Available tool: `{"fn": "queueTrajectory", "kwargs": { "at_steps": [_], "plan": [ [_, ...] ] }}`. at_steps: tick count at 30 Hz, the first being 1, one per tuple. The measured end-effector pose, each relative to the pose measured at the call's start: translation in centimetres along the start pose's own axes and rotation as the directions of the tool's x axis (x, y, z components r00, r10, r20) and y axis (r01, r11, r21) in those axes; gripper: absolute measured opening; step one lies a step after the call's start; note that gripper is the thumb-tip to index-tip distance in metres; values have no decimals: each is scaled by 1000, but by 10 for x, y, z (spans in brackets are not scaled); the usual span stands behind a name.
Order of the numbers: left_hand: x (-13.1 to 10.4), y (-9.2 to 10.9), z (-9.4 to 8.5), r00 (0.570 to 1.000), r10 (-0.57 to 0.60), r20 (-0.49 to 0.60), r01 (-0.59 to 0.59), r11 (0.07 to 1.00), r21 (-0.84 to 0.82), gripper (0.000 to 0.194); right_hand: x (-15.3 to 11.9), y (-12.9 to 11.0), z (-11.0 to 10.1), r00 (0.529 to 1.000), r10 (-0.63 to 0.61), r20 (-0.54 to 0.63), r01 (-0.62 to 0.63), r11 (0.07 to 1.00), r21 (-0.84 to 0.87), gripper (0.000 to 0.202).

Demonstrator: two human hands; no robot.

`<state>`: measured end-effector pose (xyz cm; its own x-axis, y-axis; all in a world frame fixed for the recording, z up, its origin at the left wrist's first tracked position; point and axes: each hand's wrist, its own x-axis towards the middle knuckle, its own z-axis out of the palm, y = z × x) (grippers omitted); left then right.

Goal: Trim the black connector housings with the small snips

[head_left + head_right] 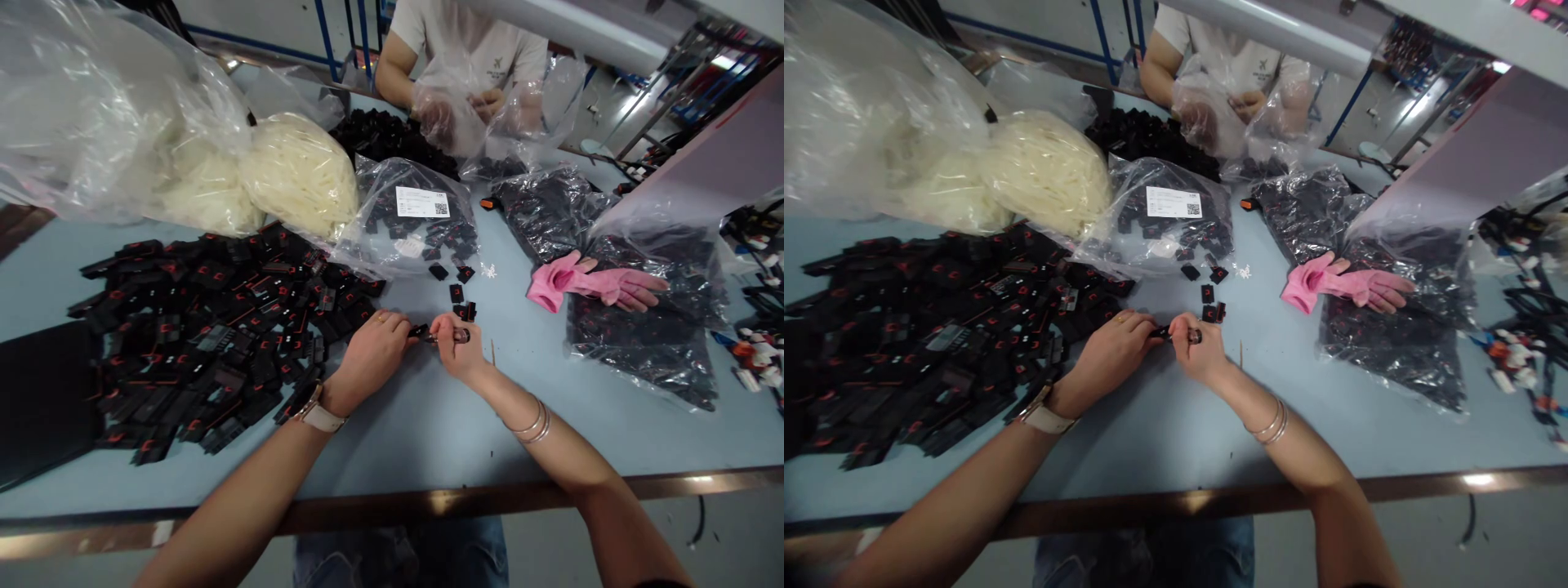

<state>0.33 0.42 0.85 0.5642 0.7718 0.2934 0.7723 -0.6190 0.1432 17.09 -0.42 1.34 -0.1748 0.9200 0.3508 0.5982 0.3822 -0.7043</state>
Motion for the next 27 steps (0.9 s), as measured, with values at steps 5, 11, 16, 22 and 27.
{"fn": "queueTrajectory", "kwargs": {
  "at_steps": [5, 11, 16, 22, 27],
  "plan": [
    [-1, -1, 2, 1000, 12, 2, -13, 1000, 11, 17, 2, -4, -1, 1000, -3, 27, 4, 999, -39, 31],
    [-2, -2, 4, 1000, 13, -6, -13, 1000, 10, 19, 1, -2, 3, 991, -131, -4, 130, 983, -130, 29],
    [-1, -2, 2, 1000, 4, 8, -4, 1000, 3, 18, -1, 1, 3, 991, -132, -25, 130, 989, -72, 28],
    [0, -2, 1, 1000, -10, 15, 11, 1000, -23, 18, 0, 0, -1, 993, -118, -27, 117, 993, -24, 29],
    [-1, -2, 2, 1000, -10, 5, 10, 999, -35, 18, 0, 0, -2, 995, -99, -29, 99, 995, -12, 31]
  ]
}}
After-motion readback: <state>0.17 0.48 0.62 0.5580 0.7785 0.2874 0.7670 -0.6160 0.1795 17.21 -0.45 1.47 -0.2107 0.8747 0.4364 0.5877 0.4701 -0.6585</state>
